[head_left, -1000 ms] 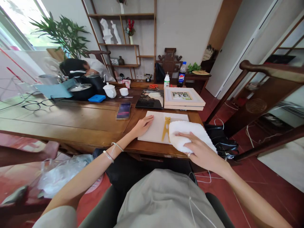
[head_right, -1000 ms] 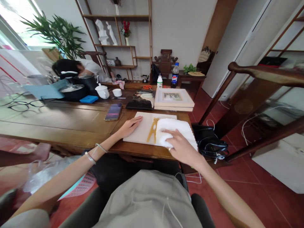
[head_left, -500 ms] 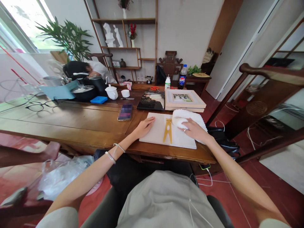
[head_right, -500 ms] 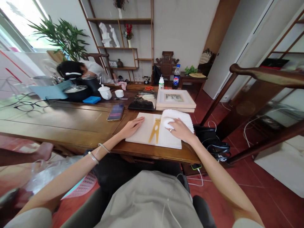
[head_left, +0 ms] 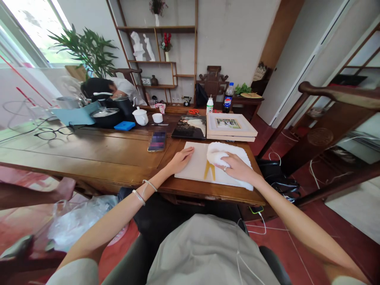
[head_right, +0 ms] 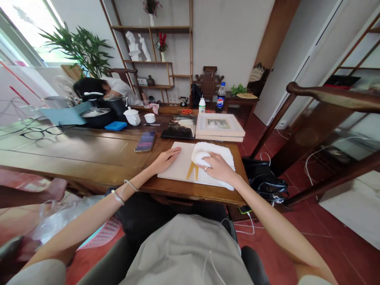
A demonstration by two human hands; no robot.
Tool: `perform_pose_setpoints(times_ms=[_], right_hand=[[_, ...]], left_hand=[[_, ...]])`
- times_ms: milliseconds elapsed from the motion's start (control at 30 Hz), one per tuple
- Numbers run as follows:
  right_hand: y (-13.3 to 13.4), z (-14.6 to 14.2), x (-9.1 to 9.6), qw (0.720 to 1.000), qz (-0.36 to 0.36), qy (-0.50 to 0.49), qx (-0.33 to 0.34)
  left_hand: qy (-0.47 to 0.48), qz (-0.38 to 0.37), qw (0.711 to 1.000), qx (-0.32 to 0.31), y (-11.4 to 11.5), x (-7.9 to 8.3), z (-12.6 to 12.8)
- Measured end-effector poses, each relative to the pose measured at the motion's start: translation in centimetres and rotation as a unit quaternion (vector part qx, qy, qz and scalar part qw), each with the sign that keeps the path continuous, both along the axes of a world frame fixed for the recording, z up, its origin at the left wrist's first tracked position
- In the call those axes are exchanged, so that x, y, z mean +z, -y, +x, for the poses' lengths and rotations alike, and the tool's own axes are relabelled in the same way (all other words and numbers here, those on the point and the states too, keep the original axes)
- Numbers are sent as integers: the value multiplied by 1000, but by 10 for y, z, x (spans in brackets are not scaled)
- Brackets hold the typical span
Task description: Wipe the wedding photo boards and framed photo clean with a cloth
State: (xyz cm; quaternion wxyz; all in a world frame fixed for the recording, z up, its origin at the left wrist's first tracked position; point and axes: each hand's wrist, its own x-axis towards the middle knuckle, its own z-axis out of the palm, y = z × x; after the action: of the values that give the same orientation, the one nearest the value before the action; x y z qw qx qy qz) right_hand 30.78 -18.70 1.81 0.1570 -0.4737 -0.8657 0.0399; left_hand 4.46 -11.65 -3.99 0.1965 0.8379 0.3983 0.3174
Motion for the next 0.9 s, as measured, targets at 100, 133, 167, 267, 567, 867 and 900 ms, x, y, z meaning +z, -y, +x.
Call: perform_pose_setpoints(times_ms=[100,133,167,267,567,867,900], right_hand=[[-15,-2,-3,1000,16,-2,1],[-17,-3,-5,1000,22,-2,2],[-17,-3,-6,1000,28,-2,1],[-16,-4,-8,999,49,-1,-3],[-21,-5,-14,997,77,17,-23],[-22,-17,-16,996,80,26,-14],[-21,-18,-16,996,81,26,-14]], left_hand=[[-1,0,1000,2,0,0,0],[-2,-1,1000,2,0,0,0],[-3,-1,1000,3,-1,0,0],[-7,-2,1000,3,-1,0,0],[-11,9,1000,8,-1,-1,0],[5,13,1000,0,-3,-3,1],[9,18,1000,2,-3,-4,1]])
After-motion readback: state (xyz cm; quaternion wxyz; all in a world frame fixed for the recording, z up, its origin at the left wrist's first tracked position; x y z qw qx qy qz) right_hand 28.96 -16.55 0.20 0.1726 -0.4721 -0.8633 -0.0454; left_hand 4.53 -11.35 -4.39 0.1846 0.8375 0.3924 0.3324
